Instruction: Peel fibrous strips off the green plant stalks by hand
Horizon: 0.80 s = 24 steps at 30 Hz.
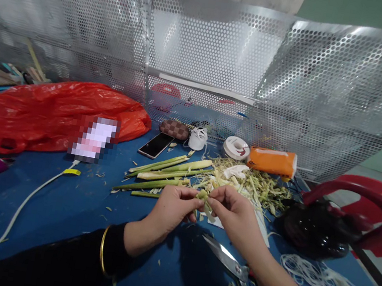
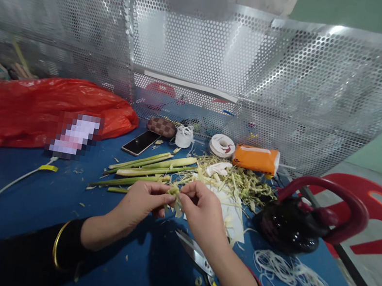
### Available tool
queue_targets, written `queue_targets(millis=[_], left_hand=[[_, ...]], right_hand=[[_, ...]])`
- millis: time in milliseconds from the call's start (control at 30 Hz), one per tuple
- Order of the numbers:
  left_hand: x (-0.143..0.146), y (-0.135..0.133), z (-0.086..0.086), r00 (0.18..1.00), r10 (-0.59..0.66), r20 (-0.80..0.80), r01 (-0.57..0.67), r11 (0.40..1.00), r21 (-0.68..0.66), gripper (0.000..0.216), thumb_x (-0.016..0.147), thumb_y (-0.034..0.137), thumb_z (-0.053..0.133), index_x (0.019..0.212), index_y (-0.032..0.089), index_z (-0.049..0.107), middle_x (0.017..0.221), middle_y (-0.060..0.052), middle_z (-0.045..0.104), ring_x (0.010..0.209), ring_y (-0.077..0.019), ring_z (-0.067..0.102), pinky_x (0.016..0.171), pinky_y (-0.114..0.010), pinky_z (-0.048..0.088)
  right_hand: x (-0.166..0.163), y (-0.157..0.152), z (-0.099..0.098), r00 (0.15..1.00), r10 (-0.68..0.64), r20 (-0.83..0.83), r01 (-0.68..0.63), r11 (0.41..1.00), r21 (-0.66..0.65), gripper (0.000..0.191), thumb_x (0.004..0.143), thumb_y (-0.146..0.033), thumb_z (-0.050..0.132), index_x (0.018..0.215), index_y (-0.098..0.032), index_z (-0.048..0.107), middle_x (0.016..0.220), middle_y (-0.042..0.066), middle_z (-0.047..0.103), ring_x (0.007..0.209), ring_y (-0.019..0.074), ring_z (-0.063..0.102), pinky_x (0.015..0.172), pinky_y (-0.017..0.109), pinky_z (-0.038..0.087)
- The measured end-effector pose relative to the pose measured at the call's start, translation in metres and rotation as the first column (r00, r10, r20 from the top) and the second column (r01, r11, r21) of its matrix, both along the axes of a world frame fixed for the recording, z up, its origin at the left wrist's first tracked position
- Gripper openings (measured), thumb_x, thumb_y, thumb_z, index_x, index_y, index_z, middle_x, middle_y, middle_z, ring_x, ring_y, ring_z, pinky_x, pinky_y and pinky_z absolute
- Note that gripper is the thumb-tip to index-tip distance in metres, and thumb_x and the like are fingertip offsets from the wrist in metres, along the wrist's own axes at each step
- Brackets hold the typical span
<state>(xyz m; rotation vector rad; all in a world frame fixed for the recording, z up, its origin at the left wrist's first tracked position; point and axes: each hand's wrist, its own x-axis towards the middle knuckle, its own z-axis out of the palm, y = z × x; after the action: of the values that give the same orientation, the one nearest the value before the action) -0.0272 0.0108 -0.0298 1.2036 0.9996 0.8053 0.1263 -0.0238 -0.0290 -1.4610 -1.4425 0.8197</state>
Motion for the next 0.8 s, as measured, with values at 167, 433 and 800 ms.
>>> queue_targets(millis=[167, 433, 800], left_hand=[[-0.001, -0.001, -0.006, 0.990, -0.114, -0.089, 0.127, 0.977, 0.168, 0.021, 0.069, 0.016, 0.055, 0.072, 0.016, 0.076, 0.064, 0.000, 0.067, 0.045, -0.0094, 0.052, 0.049, -0.021, 0.042], [-0.005, -0.004, -0.010, 0.915, -0.061, -0.399, 0.235, 0.884, 0.403, 0.020, 0.070, 0.018, 0.053, 0.052, 0.018, 0.061, 0.047, 0.003, 0.049, 0.048, -0.0112, 0.047, 0.047, -0.021, 0.030], [-0.003, -0.001, -0.004, 0.910, -0.388, -0.146, 0.405, 0.907, 0.113, 0.014, 0.071, 0.020, 0.056, 0.064, 0.016, 0.068, 0.059, 0.000, 0.063, 0.046, -0.0110, 0.056, 0.050, -0.022, 0.045]], right_hand=[[-0.004, -0.002, 0.000, 1.000, 0.017, 0.014, -0.017, 1.000, 0.011, 0.015, 0.086, -0.034, 0.050, 0.090, -0.021, 0.058, 0.064, -0.003, 0.058, 0.058, 0.0155, 0.057, 0.058, 0.028, 0.044], [-0.003, -0.003, 0.003, 0.977, -0.046, 0.209, 0.019, 0.991, 0.129, 0.018, 0.081, -0.029, 0.058, 0.066, -0.020, 0.060, 0.062, -0.002, 0.050, 0.059, 0.0142, 0.048, 0.056, 0.026, 0.036], [-0.001, -0.002, 0.011, 0.992, -0.119, -0.032, 0.122, 0.985, 0.120, 0.024, 0.088, -0.035, 0.051, 0.068, -0.021, 0.051, 0.055, -0.003, 0.057, 0.048, 0.0122, 0.052, 0.054, 0.026, 0.041]])
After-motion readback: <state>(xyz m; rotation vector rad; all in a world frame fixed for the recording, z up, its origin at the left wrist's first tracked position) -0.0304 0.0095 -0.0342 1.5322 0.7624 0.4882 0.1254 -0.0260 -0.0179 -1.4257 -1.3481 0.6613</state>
